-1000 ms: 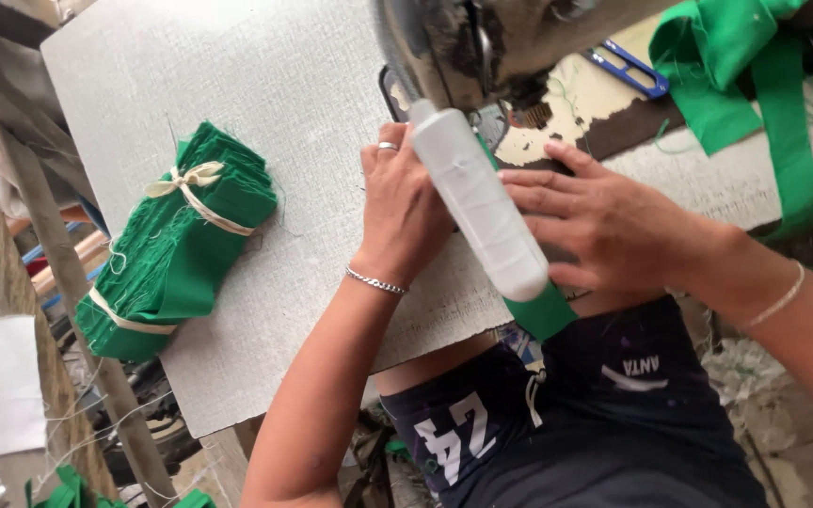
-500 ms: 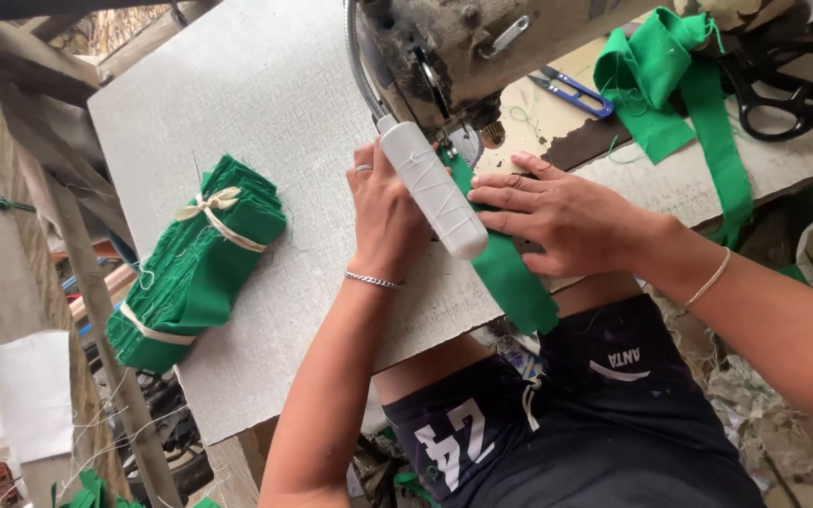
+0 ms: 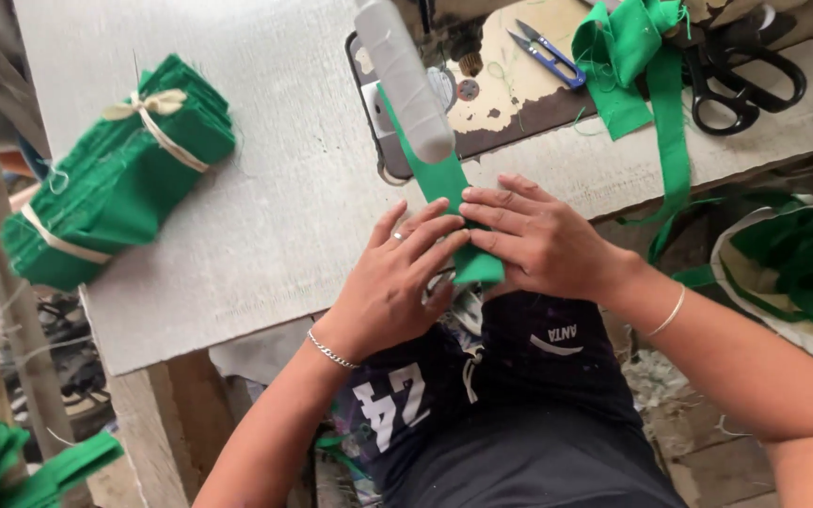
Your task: The person is preparing green fabric strips by folding them and wrapping them around a white plastic component at a sewing workstation.
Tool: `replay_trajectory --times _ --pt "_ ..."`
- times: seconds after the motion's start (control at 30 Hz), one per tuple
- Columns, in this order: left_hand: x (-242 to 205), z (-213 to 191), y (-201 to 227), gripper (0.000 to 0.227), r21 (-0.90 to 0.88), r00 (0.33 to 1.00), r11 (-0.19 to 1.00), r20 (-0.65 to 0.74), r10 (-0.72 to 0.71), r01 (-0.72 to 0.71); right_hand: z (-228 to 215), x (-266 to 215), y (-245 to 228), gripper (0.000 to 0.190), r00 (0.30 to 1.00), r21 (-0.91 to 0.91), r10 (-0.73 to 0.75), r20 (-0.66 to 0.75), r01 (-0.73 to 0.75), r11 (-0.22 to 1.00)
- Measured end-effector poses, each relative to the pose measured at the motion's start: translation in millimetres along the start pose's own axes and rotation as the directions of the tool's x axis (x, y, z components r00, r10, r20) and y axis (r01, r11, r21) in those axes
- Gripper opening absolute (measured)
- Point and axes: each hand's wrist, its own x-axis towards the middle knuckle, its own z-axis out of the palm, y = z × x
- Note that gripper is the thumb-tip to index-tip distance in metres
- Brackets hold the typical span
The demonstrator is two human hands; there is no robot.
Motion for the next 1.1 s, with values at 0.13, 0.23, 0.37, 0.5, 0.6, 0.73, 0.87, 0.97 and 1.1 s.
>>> replay_trajectory --times 0.13,0.23,0.37,0.5,0.6,0.73,0.87,0.97,1.1 --pt "-7.7 30.4 6.6 0.046 0.053 0.995 0.999 -0.098 -0.003 0.008 11.2 -16.4 -6.3 0.029 0.997 0.004 0.038 -0.068 -0.038 0.999" --pt "-12.1 42.2 3.7 0.022 0.091 0.980 0.996 -0.199 -0.001 0.020 4.0 -23.1 -12.3 0.040 0.996 0.044 0.034 -0.084 -0.030 0.999" --pt "-11.8 33.6 3.5 0.012 -0.092 0.955 0.994 -0.285 -0.082 0.058 -2.9 -36.9 -10.4 0.052 0.992 -0.027 0.039 -0.122 -0.042 0.999" --pt "-14.2 33.4 2.1 0.014 -0.189 0.933 0.979 -0.330 -0.140 0.080 6.0 -35.9 -10.7 0.058 0.999 -0.260 -0.041 -0.030 0.032 0.965" --pt "-10.1 27.3 8.9 0.015 -0.160 0.931 0.984 -0.342 -0.124 0.072 10.1 -40.2 -14.5 0.054 0.998 -0.207 -0.033 -0.046 0.023 0.978" --pt "-11.9 26.7 10.5 0.014 -0.022 0.954 1.000 -0.298 -0.027 0.022 9.5 -38.7 -14.9 0.055 0.998 -0.187 -0.036 -0.043 0.027 0.982" --pt "-14.0 29.2 9.3 0.012 0.118 0.969 0.993 -0.242 0.057 -0.029 3.5 -30.7 -13.5 0.054 0.996 -0.154 -0.067 -0.058 0.057 0.986" --pt "-14.2 28.6 10.5 0.013 0.142 0.974 0.989 -0.214 0.070 -0.040 4.2 -31.7 -11.6 0.053 0.995 -0.124 -0.097 -0.034 0.092 0.988" --pt "-6.9 9.5 17.0 0.038 0.138 0.987 0.987 -0.133 0.094 -0.076 5.0 -31.9 -8.3 0.055 0.990 -0.101 -0.143 -0.006 0.142 0.985"
